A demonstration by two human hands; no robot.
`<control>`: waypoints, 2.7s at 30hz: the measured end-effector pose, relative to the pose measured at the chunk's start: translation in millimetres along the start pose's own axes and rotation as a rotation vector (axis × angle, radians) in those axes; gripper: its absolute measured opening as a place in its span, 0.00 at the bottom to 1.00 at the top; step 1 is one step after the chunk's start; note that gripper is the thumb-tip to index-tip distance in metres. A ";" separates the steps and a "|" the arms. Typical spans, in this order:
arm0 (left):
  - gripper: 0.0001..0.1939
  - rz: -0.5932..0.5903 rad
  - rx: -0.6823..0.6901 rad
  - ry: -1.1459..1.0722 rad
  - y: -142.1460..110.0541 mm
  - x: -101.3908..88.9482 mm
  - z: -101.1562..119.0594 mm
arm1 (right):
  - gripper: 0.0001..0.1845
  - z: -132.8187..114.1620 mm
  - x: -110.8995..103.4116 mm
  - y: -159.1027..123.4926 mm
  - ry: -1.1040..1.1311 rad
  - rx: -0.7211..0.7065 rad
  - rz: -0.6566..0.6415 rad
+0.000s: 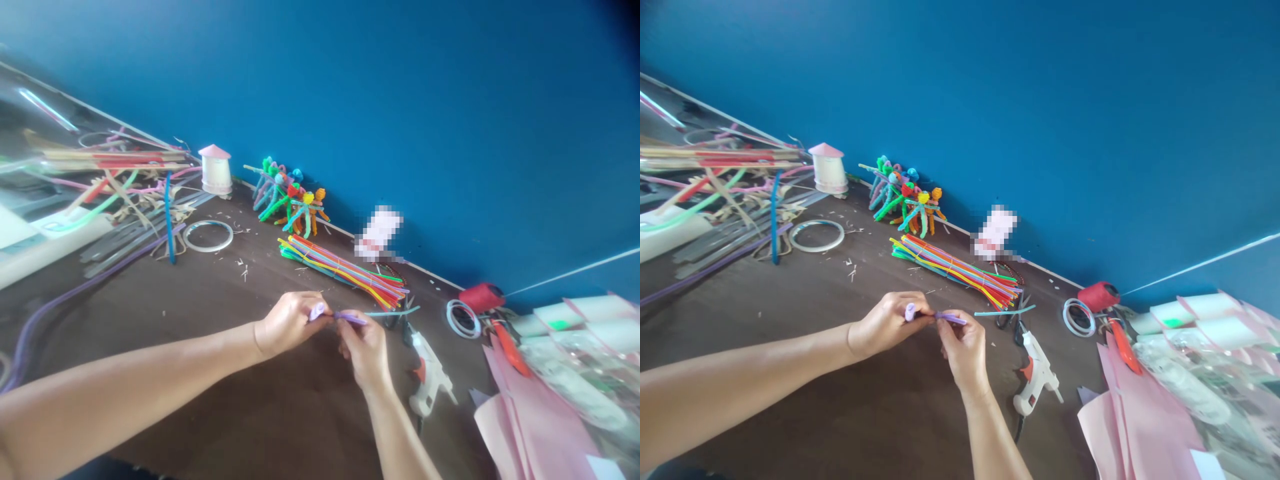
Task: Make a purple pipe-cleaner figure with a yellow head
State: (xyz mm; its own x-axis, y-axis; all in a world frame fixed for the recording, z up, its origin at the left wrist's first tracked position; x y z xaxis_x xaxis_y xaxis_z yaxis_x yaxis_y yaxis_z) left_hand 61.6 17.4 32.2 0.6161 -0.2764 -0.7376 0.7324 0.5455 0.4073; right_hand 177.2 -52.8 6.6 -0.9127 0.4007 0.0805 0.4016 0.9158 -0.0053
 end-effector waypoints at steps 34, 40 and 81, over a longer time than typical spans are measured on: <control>0.11 -0.231 -0.682 -1.054 -3.7 29.4 -16.7 | 0.09 -31.3 -15.8 -7.2 -0.201 -0.430 0.215; 0.09 -0.423 -0.806 -1.311 -9.6 41.9 -15.6 | 0.11 -46.0 -10.3 -12.3 -0.472 -0.679 0.145; 0.13 -0.299 -0.694 -0.923 -13.7 46.7 -8.1 | 0.08 -13.6 -3.8 2.8 0.042 -0.071 0.102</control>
State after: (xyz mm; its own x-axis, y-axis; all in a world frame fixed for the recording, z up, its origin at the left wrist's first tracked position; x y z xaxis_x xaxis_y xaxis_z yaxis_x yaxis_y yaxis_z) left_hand 78.0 3.4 -12.2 0.6314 -0.7749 0.0281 0.7442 0.5954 -0.3027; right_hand 182.8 -52.1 19.8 -0.8631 0.4892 0.1253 0.4984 0.8652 0.0550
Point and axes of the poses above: each hand's wrist, its own y-axis towards the middle knuckle, its own x-axis out of the palm, z = x × y, the point moved 6 cm from there along y, towards the middle knuckle, and after that the axes turned 14 degrees about y, right-handed, at the moved point
